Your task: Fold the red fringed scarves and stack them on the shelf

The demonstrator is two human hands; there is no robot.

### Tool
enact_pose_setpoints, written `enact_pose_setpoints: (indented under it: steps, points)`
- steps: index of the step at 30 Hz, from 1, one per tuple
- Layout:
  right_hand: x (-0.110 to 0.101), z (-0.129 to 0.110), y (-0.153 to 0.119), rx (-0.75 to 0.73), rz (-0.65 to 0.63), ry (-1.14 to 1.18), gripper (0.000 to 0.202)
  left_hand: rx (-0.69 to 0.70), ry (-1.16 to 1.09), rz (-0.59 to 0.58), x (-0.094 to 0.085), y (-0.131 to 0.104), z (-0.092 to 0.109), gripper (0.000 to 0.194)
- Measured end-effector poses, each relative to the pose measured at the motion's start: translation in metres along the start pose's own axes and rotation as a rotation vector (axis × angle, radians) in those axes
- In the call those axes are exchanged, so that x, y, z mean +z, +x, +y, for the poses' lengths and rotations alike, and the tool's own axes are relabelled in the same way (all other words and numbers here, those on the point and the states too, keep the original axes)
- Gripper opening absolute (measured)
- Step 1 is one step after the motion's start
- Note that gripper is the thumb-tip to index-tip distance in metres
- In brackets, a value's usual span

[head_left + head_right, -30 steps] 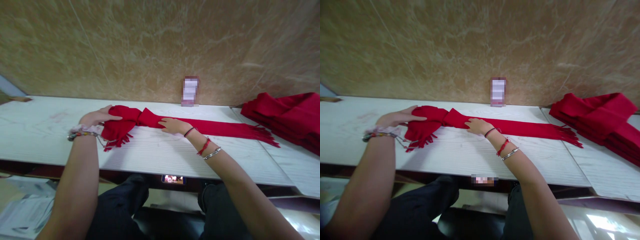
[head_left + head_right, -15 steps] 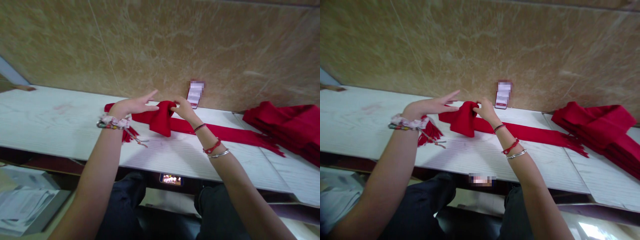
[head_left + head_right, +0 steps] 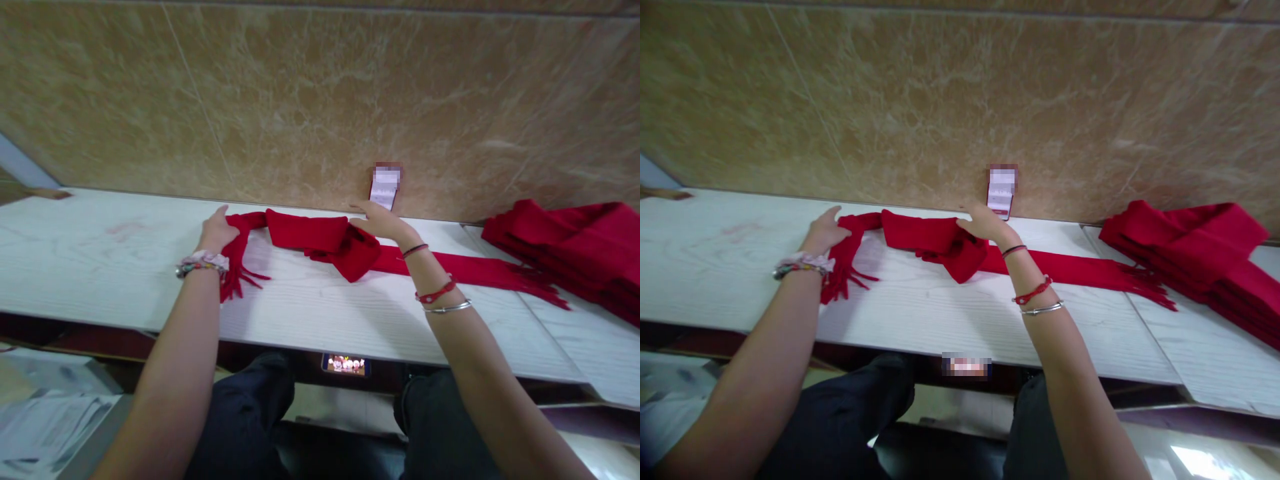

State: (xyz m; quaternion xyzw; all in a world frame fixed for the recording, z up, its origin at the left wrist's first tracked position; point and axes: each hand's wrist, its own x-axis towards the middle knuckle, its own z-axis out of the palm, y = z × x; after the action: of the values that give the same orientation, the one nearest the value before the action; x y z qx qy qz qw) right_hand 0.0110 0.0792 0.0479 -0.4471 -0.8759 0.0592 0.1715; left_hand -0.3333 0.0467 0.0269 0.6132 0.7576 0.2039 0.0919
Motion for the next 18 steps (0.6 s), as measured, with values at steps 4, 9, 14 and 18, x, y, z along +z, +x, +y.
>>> enact_pose_setpoints:
  steps: [4, 9, 14, 18]
  points:
    - [0.036, -0.021, 0.004, 0.035, -0.017, -0.048, 0.067, 0.039, -0.030, 0.355, -0.032, -0.012, 0.035, 0.071]
    - [0.040, -0.017, 0.006, 0.003, -0.044, -0.021, 0.028, 0.036, 0.122, 0.689, -0.069, -0.033, 0.049, 0.061]
    - [-0.002, 0.012, 0.005, 0.074, 0.300, 0.529, 0.021, -0.308, 0.230, 0.416, -0.064, -0.028, 0.011, 0.052]
    - [-0.030, 0.046, -0.012, 0.201, 0.476, 0.775, 0.020, -0.413, 0.256, 0.381, -0.049, -0.014, -0.019, 0.048]
